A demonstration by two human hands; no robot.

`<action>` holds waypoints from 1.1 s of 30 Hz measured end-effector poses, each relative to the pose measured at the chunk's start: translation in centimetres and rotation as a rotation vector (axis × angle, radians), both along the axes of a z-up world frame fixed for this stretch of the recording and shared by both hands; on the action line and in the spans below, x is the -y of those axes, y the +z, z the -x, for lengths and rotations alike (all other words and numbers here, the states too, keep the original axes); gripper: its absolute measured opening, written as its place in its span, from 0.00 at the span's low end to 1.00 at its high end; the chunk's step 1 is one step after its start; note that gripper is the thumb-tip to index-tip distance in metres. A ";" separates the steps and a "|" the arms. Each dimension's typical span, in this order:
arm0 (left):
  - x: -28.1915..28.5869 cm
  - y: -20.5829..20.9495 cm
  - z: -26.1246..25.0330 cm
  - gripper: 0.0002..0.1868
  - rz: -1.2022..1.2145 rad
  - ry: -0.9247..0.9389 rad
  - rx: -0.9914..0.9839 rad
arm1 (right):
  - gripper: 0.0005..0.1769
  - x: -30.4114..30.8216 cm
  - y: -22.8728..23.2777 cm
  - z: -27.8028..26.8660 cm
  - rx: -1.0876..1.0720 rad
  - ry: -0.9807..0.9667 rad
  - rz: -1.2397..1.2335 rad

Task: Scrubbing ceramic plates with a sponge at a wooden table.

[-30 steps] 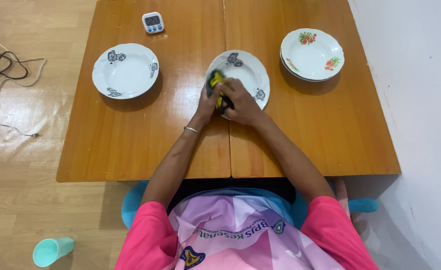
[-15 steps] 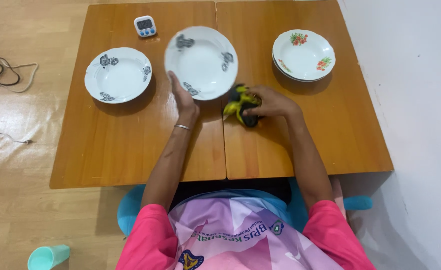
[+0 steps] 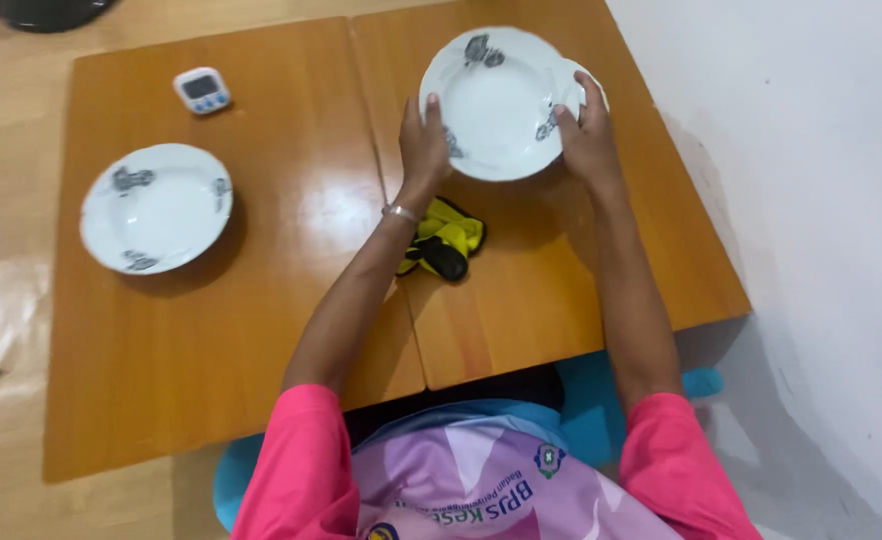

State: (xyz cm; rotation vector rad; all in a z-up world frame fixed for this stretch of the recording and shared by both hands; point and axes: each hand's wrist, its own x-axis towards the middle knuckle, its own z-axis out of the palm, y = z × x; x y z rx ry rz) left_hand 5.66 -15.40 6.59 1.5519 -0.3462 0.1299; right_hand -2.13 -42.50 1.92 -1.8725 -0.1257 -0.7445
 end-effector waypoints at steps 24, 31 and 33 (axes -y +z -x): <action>10.5 -1.5 -6.7 0.19 -0.791 0.005 0.347 | 0.19 2.6 2.0 2.2 -0.250 -0.540 0.184; 9.3 -1.5 -6.4 0.22 -0.770 -0.027 0.389 | 0.32 -0.1 5.8 2.7 -0.308 -0.708 0.679; 7.6 -1.4 -6.5 0.26 -0.713 -0.111 0.387 | 0.39 -2.4 7.4 1.8 -0.105 -0.705 0.817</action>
